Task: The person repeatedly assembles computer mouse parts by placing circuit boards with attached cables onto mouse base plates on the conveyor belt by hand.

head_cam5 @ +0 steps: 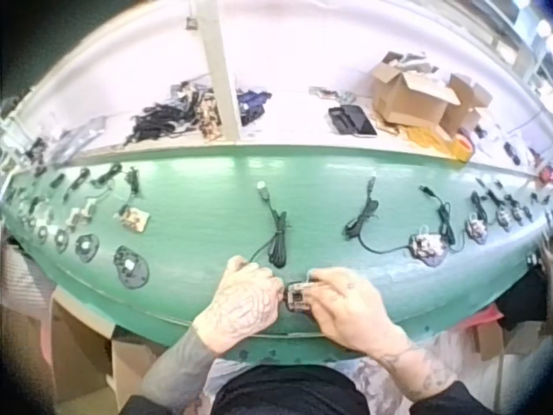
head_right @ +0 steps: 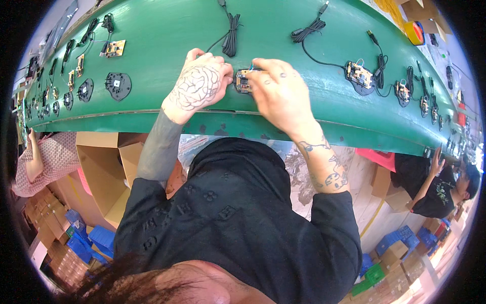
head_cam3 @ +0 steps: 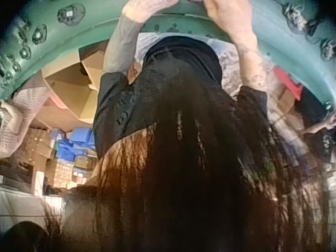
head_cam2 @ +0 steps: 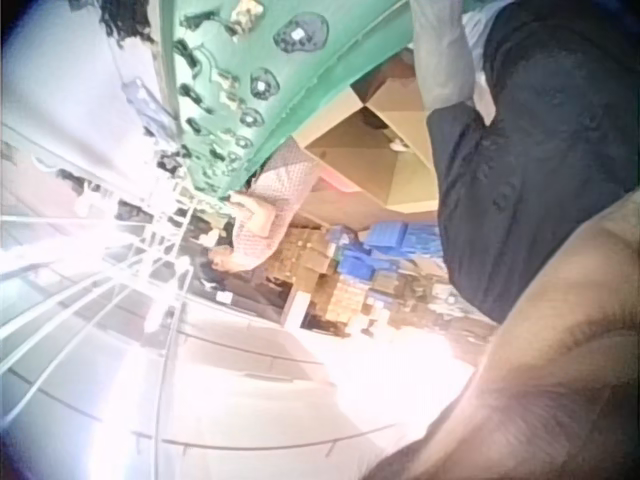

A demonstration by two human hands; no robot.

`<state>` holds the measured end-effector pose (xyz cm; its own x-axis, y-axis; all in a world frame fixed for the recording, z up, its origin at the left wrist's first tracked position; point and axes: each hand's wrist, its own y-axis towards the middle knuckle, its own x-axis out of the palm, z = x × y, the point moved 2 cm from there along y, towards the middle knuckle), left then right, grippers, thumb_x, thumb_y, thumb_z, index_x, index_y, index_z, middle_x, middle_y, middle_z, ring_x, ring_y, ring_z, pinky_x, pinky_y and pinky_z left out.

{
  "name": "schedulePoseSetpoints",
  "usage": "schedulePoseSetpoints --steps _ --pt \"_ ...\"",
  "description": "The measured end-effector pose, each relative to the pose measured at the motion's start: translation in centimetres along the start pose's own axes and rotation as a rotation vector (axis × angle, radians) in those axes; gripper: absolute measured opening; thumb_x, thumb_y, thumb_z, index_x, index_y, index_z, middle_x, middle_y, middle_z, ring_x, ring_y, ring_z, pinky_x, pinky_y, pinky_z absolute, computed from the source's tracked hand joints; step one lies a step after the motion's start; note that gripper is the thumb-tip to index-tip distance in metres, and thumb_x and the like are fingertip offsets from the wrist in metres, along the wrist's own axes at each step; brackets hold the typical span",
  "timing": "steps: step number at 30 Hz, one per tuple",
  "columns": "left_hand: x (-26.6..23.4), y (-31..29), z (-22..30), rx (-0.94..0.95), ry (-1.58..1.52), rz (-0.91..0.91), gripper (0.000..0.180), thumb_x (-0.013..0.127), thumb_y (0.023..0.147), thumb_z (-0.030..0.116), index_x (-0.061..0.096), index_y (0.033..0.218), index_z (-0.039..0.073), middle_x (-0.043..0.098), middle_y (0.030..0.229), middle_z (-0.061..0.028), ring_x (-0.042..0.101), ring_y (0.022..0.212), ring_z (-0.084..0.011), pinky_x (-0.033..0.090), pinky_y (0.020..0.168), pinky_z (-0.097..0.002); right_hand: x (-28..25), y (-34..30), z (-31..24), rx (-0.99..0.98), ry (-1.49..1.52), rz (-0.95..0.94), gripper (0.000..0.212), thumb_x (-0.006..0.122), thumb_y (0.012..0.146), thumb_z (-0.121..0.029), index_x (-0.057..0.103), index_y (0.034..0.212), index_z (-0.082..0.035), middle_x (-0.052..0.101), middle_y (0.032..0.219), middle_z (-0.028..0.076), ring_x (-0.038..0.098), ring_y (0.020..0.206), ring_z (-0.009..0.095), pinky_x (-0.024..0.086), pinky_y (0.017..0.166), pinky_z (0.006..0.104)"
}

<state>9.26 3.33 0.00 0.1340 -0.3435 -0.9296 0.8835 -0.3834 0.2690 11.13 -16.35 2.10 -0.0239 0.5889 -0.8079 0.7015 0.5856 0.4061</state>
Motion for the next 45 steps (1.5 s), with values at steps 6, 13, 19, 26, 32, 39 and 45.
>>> schedulePoseSetpoints --steps 6,13,19,26,32,39,45 --pt "-0.4 -0.6 -0.7 -0.173 -0.025 -0.131 0.019 0.074 0.081 0.025 0.062 0.089 0.013 0.061 0.087 -0.0037 0.062 0.087 -0.0232 0.042 0.091 -0.0433 2.0 0.1 -1.7 -0.14 -0.1 -0.077 0.028 0.078 0.077 -0.018 0.071 0.104 -0.014 0.065 0.117 0.005 0.06 0.112 0.029 0.05 0.093 0.041" --pt "-1.9 -0.6 -3.0 -0.421 -0.065 0.257 0.045 0.073 0.084 0.034 0.06 0.118 0.007 0.059 0.115 -0.013 0.063 0.1 -0.0322 0.053 0.086 -0.0411 0.7 1.0 -0.6 -0.069 -0.291 -0.048 0.021 0.076 0.08 -0.017 0.073 0.1 -0.014 0.069 0.11 0.006 0.063 0.107 0.029 0.051 0.091 0.0408" --pt "-7.9 -9.9 -12.2 -0.553 0.096 0.561 0.027 0.062 0.088 0.006 0.062 0.115 0.005 0.06 0.119 -0.0157 0.06 0.111 -0.0335 0.05 0.096 -0.0408 -1.3 1.3 5.1 0.252 -0.591 -0.03 0.022 0.071 0.088 -0.024 0.074 0.105 -0.011 0.068 0.119 0.012 0.063 0.109 0.033 0.051 0.093 0.0432" --pt "-9.2 -19.0 -17.0 -0.506 0.112 0.346 0.049 0.052 0.079 -0.006 0.058 0.127 0.001 0.062 0.124 -0.0209 0.061 0.113 -0.0373 0.05 0.099 -0.044 6.6 10.6 -5.0 -0.148 -0.037 -0.144 0.029 0.07 0.088 -0.024 0.069 0.113 -0.009 0.064 0.126 0.014 0.06 0.118 0.031 0.049 0.1 0.0423" --pt "-7.0 -17.2 -10.2 -0.499 0.01 0.324 0.052 0.061 0.082 -0.001 0.054 0.133 0.001 0.061 0.123 -0.0211 0.058 0.115 -0.0378 0.047 0.101 -0.0448 19.5 20.9 -12.4 -0.292 0.183 -0.086 0.04 0.072 0.086 -0.03 0.064 0.12 -0.011 0.06 0.128 0.018 0.059 0.117 0.035 0.051 0.097 0.0439" --pt "-4.8 -14.8 -4.4 -0.475 -0.114 0.286 0.058 0.073 0.081 0.012 0.053 0.134 0.002 0.059 0.116 -0.017 0.057 0.109 -0.0354 0.046 0.097 -0.0433 20.2 23.9 -11.1 -0.238 0.131 -0.402 0.038 0.069 0.089 -0.035 0.067 0.121 -0.013 0.068 0.116 0.013 0.064 0.107 0.033 0.051 0.094 0.0432" --pt "-3.5 -11.7 -3.2 -0.321 -0.168 0.314 0.053 0.073 0.08 0.013 0.056 0.129 0.002 0.06 0.109 -0.0152 0.057 0.102 -0.0341 0.047 0.092 -0.0425 8.9 16.6 -7.0 0.065 0.693 -0.56 0.035 0.064 0.097 -0.034 0.068 0.118 -0.007 0.071 0.103 0.009 0.067 0.094 0.017 0.052 0.087 0.0314"
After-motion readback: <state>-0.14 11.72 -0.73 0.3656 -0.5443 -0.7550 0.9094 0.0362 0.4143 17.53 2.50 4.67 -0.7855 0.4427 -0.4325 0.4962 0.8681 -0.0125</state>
